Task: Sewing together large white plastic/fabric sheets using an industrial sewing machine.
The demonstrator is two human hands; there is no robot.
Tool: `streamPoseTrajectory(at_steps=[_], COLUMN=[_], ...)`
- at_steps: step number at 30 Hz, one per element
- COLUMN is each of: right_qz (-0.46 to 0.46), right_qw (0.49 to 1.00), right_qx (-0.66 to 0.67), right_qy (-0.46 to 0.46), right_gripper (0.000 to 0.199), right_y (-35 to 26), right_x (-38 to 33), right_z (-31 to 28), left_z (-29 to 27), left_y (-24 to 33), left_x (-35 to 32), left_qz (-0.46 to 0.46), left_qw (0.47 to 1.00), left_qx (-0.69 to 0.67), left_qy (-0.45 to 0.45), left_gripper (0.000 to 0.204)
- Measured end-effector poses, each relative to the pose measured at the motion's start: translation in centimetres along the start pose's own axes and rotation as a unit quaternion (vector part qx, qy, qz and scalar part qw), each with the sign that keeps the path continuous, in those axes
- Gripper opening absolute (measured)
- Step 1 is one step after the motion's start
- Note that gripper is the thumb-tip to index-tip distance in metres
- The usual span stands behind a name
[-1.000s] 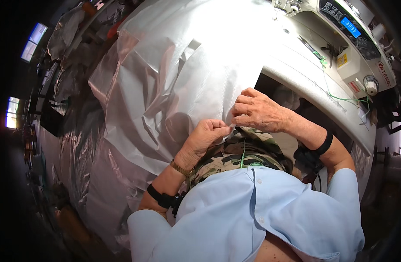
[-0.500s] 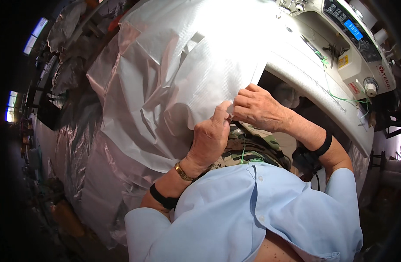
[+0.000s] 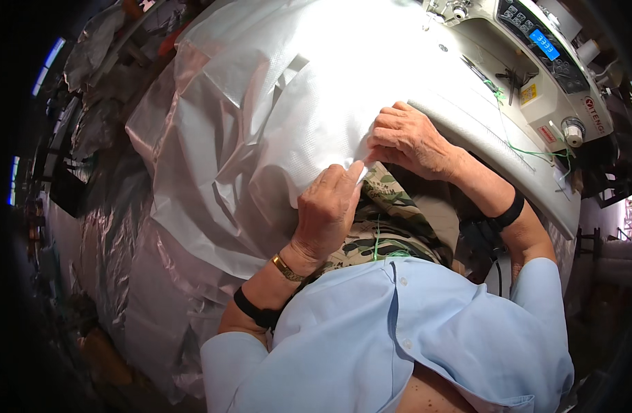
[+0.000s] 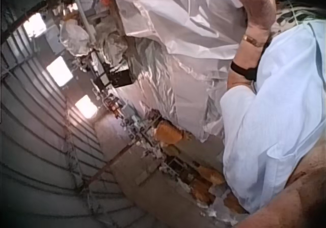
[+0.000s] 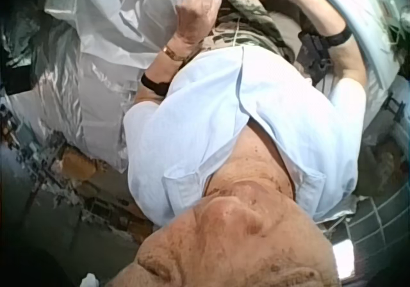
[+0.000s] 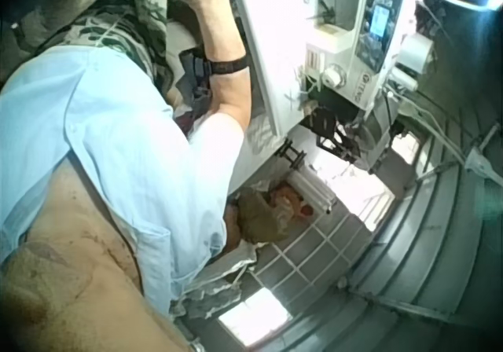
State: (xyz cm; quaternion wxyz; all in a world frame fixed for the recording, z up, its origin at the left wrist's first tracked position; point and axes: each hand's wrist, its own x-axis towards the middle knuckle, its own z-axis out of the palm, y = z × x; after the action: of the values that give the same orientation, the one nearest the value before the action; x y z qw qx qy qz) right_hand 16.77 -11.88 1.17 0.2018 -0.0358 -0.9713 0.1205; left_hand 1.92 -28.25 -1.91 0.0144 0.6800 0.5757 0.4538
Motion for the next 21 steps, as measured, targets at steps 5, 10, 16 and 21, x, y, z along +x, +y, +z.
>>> streamPoseTrajectory(at_steps=[5, 10, 16, 21], right_qz=[-0.014, -0.023, 0.057, 0.1], right_qw=[0.999, 0.995, 0.989, 0.977], right_qx=[-0.032, -0.092, -0.135, -0.167], right_qy=[0.001, 0.013, -0.007, 0.087], right_gripper=[0.03, 0.039, 0.052, 0.057], right_y=[2.3, 5.8, 10.2, 11.6], right_x=[0.3, 0.5, 0.7, 0.3], right_z=[-0.8, -2.1, -3.7, -3.7], left_z=[-0.8, -1.3, -0.3, 0.9], left_y=[-0.6, -1.1, -1.6, -2.1], left_x=[0.5, 1.1, 1.5, 2.4], left_qz=[0.008, -0.025, 0.018, 0.08], left_qw=[0.997, 0.991, 0.991, 0.99], left_qx=[-0.028, -0.088, -0.082, -0.059], left_qy=[-0.065, -0.1, -0.102, -0.1], left_gripper=[0.032, 0.028, 0.024, 0.013])
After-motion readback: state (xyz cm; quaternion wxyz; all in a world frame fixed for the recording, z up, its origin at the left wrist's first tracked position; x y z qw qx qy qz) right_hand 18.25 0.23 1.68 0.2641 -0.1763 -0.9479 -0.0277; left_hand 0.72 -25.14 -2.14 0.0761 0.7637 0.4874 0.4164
